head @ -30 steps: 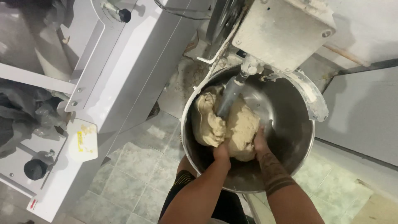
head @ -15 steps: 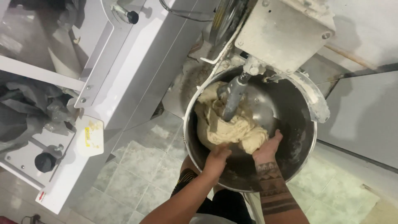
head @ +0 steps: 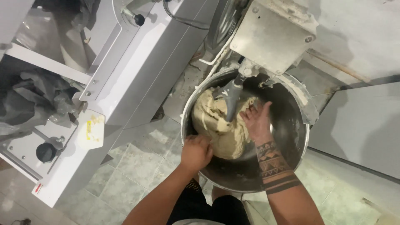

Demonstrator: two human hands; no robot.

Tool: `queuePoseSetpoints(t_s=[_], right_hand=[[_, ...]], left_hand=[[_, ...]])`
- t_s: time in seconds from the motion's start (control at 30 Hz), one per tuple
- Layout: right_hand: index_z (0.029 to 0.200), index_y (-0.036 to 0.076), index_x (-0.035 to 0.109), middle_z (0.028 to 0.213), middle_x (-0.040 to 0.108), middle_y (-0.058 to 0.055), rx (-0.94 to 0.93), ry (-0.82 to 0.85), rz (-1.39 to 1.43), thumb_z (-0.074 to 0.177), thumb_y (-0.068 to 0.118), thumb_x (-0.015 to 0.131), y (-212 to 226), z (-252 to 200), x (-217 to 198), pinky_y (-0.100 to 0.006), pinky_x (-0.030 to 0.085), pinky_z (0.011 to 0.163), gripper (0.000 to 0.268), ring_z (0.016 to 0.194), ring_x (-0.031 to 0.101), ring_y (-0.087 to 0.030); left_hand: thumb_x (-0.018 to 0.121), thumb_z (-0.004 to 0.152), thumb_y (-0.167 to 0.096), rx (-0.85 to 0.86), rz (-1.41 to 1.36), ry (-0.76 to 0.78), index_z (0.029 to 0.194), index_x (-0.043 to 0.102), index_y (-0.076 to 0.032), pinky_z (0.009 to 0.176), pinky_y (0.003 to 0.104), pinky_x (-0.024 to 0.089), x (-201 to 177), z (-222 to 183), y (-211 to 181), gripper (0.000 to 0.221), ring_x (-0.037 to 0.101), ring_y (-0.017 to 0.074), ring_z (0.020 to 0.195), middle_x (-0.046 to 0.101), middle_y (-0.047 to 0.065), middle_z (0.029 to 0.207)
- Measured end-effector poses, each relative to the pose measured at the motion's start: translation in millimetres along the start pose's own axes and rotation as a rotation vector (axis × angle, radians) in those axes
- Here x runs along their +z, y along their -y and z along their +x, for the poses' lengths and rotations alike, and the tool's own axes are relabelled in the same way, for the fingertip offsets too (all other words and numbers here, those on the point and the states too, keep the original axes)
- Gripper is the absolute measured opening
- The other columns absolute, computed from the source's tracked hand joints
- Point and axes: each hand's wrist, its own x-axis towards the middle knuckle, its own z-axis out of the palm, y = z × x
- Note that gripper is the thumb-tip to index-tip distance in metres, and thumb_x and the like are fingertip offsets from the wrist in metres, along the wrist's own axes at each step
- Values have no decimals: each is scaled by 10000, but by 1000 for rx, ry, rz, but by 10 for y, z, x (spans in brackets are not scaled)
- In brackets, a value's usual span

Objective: Kneading a large batch of dough in a commercial mixer and inspecting shaped dough on a rack

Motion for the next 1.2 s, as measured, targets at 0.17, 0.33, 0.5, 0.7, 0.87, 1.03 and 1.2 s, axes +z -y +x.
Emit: queuePoseSetpoints(t_s=[0.17, 0.33, 0.5, 0.7, 0.87, 1.03, 1.2], right_hand=[[1631, 56, 159, 1660, 109, -248, -141, -24, -148, 895, 899, 319, -32, 8, -396, -590, 232, 1232, 1130, 1583, 103, -431], [1543, 81, 336, 1479, 476, -196, -81, -239, -308, 1072, 647, 331, -483, -256, -753, -538, 402, 1142, 737, 1386, 500, -385], [1514, 164, 421, 1507, 496, -110, 47, -394, -321, 1058, 611, 503, -696, -311, -906, -518, 413, 1127, 644, 1401, 509, -301], [1217, 85, 625, 986, 639, -85, 227, -596, -531, 1083, 526, 409, -584, -88, -649, -438, 484, 670, 508, 812, 625, -260], [1451, 128, 562, 1415, 614, -147, 205, -418, -371, 992, 604, 301, -761, -88, -650, -501, 488, 1057, 710, 1258, 602, -342], [1590, 158, 371, 1629, 403, -69, 391, -505, -557, 856, 789, 262, -216, -594, -82, -490, 279, 1245, 974, 1495, 398, -268], [1632, 153, 274, 1681, 318, -67, 295, -483, -542, 881, 727, 331, -140, -805, 117, -433, 205, 1278, 947, 1548, 309, -249]], left_hand=[[659, 854, -415, 197, 67, -252, 902, 742, -207, 790, 410, 552, 317, -194, 10, 229, 743, 232, 821, 726, 31, 846], [676, 849, -341, 121, 78, -208, 877, 743, -140, 820, 434, 534, 167, -245, -236, 215, 741, 272, 809, 714, 51, 811], [683, 831, -326, 96, 18, -203, 927, 745, -152, 873, 451, 494, 224, -375, -373, 209, 737, 268, 872, 719, 48, 864], [635, 810, -246, 84, -98, -218, 779, 660, -145, 881, 444, 411, 2, -406, -614, 109, 609, 295, 741, 642, 49, 754], [663, 790, -242, 66, -141, -320, 773, 671, -162, 908, 451, 420, 46, -445, -791, 82, 616, 282, 751, 641, 39, 743], [607, 894, -249, 32, -263, -149, 912, 745, -148, 938, 454, 386, 159, -558, -905, 173, 642, 280, 828, 710, 34, 865], [597, 928, -259, 50, -324, -76, 909, 734, -165, 893, 440, 389, 172, -608, -1035, 167, 616, 271, 770, 668, 23, 840]])
